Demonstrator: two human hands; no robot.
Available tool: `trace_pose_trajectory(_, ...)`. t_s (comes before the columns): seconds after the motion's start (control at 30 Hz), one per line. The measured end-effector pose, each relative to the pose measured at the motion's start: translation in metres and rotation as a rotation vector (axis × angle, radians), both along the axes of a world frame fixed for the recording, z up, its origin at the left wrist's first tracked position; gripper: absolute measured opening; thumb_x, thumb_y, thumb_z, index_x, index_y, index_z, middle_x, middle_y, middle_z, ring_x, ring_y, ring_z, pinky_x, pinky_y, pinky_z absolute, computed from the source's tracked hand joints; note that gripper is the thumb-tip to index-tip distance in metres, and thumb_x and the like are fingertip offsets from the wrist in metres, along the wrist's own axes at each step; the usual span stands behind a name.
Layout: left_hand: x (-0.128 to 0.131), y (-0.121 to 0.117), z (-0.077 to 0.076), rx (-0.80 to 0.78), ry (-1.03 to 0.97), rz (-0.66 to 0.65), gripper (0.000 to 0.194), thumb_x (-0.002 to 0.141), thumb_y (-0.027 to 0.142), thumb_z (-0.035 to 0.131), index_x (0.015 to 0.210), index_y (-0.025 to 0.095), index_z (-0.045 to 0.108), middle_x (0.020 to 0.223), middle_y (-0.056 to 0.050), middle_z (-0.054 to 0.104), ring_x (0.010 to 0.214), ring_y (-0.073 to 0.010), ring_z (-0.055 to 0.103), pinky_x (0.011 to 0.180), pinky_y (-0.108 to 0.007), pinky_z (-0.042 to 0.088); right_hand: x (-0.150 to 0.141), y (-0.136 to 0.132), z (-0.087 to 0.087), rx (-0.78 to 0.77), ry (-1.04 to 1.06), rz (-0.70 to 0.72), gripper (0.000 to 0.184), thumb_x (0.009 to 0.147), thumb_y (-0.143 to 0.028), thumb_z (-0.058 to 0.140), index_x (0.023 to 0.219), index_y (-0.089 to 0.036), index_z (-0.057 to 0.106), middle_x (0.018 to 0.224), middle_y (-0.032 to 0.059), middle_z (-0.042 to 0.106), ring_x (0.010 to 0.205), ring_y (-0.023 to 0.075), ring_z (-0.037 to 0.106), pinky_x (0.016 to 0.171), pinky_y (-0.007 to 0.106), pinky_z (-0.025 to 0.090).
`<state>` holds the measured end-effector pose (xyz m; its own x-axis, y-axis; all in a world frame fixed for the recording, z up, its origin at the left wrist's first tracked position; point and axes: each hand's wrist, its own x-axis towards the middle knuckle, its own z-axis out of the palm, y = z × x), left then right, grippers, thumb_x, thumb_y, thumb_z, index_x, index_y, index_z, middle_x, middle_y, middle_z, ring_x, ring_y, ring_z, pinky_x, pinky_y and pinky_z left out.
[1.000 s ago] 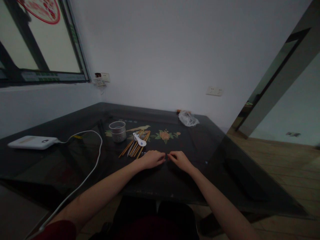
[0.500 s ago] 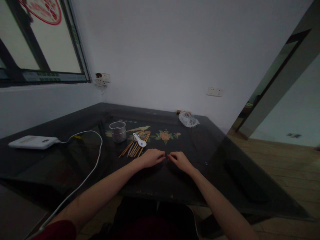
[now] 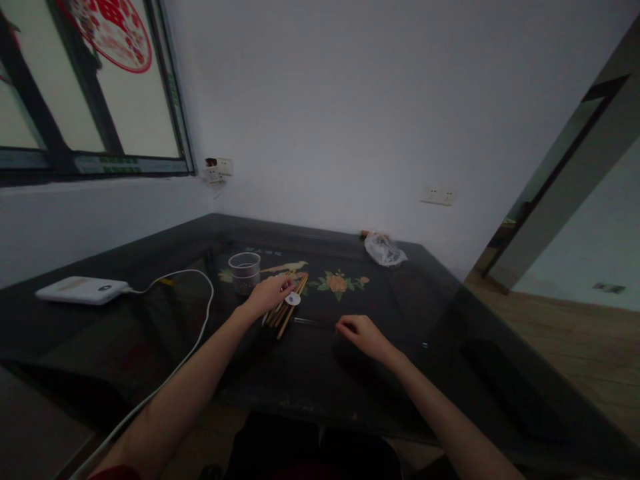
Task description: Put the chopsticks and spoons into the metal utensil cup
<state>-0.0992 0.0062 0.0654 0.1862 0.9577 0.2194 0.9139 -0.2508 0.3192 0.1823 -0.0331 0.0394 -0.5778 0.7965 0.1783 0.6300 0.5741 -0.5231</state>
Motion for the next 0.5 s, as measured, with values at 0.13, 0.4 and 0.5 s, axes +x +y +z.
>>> trace_pose_trajectory(0.13,-0.016,0.000,-0.001,0.008,-0.022,0.144,0.027,0.089,0.039,0.043,0.098,0.023,0.063,0.094,-0.004,0.070,0.086,-0.0186,0.063,0.069,-0.023,0.043,-0.022,0.003,0.010,0.011,-0.004,0.063,0.019,0.087,-0.025,0.049,0.083,-0.017,0.066,0.074,0.0019,0.065,0.066,0.0124,0.055,0.060,0.021,0.035)
trace_pose_trajectory(0.4,-0.021,-0.005,0.001,-0.023,0.044,0.234,0.030,0.088,0.041,0.040,0.097,0.024,0.063,0.100,-0.005,0.069,0.090,-0.0218,0.064,0.071,-0.027,0.045,-0.094,0.043,0.003,0.106,0.171,0.015,0.013,0.083,-0.017,0.052,0.087,-0.018,0.064,0.084,0.0030,0.065,0.076,0.0139,0.056,0.068,0.023,0.039)
trace_pose_trajectory(0.5,-0.020,-0.009,0.002,-0.062,0.065,0.250,0.030,0.087,0.041,0.040,0.100,0.025,0.062,0.101,-0.007,0.069,0.093,-0.0236,0.064,0.074,-0.029,0.047,-0.121,0.063,-0.007,0.137,0.200,-0.051,0.016,0.079,-0.012,0.054,0.090,-0.017,0.064,0.087,0.0039,0.064,0.081,0.0153,0.055,0.075,0.025,0.040)
